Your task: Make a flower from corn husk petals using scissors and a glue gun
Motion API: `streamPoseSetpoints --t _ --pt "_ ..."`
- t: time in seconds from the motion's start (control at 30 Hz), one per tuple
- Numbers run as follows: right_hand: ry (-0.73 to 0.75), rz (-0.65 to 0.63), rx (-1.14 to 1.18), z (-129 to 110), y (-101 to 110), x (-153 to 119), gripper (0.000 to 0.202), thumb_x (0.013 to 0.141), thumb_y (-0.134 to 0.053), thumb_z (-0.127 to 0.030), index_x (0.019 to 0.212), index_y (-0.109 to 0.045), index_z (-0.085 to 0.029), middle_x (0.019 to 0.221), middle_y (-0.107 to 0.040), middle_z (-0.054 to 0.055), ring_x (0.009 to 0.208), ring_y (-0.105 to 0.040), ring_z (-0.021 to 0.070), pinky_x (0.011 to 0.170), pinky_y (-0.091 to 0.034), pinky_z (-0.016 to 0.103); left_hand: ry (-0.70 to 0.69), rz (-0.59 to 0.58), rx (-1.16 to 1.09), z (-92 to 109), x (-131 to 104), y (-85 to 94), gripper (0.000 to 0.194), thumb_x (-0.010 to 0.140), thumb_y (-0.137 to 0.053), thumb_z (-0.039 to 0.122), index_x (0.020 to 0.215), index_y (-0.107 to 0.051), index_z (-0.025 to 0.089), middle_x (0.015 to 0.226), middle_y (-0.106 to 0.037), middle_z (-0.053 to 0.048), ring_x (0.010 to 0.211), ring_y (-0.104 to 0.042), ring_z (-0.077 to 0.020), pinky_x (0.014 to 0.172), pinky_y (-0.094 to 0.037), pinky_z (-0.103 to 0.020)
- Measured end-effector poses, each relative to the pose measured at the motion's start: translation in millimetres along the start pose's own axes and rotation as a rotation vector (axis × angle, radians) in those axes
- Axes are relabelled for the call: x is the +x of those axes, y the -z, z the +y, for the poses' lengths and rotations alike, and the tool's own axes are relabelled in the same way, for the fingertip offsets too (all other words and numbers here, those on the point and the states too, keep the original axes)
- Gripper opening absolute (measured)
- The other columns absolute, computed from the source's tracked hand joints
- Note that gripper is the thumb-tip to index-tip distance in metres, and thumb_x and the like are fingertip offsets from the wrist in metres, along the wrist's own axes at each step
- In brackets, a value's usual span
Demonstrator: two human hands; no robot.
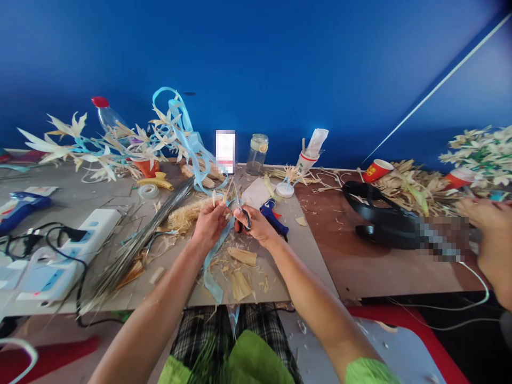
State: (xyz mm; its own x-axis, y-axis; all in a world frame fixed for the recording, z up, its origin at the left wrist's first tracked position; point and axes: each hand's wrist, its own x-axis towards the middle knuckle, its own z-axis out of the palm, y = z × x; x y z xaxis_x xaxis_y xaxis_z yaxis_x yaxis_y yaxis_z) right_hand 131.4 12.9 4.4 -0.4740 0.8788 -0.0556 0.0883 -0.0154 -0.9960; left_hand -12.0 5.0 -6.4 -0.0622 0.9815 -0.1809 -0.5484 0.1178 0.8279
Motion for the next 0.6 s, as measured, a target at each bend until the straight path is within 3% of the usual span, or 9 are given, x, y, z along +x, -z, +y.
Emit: streamPoseSetpoints --t 0.23,0.43,0.6 --pt "-0.025 -0.053 0.021 -4 6 -1 0.043 0.073 -0.058 -0.06 0.074 -0.051 -0.018 0.054 -0.052 -0.003 0.045 -0.036 0.0077 0.044 -0.025 0.022 0.022 0.027 -0.077 8 -5 -2.1 0.025 0.062 -0.076 0.025 0.07 -0.055 0.014 0.052 -0.047 0.006 0.037 -0.036 -0.0016 0.039 -0.029 -0.015" --pt "0.071 0.225 0.27 -5 12 4 0.049 0.063 -0.07 -0.047 0.098 -0.047 -0.02 0.074 -0.058 -0.002 0.052 -0.04 0.0066 0.049 -0.031 0.021 0.04 -0.014 -0.02 10 -5 -3.0 0.025 0.061 -0.076 0.025 0.065 -0.053 0.015 0.046 -0.038 0.008 0.036 -0.028 -0.0013 0.037 -0.024 -0.016" --pt "0.138 0.3 0.268 -4 10 6 0.051 0.06 -0.07 -0.042 0.1 -0.045 -0.021 0.077 -0.056 -0.001 0.062 -0.047 0.0087 0.056 -0.036 0.022 0.031 -0.111 0.105 4 -5 -5.1 0.025 0.061 -0.076 0.029 0.065 -0.057 0.014 0.045 -0.035 0.008 0.037 -0.028 -0.0022 0.038 -0.021 -0.017"
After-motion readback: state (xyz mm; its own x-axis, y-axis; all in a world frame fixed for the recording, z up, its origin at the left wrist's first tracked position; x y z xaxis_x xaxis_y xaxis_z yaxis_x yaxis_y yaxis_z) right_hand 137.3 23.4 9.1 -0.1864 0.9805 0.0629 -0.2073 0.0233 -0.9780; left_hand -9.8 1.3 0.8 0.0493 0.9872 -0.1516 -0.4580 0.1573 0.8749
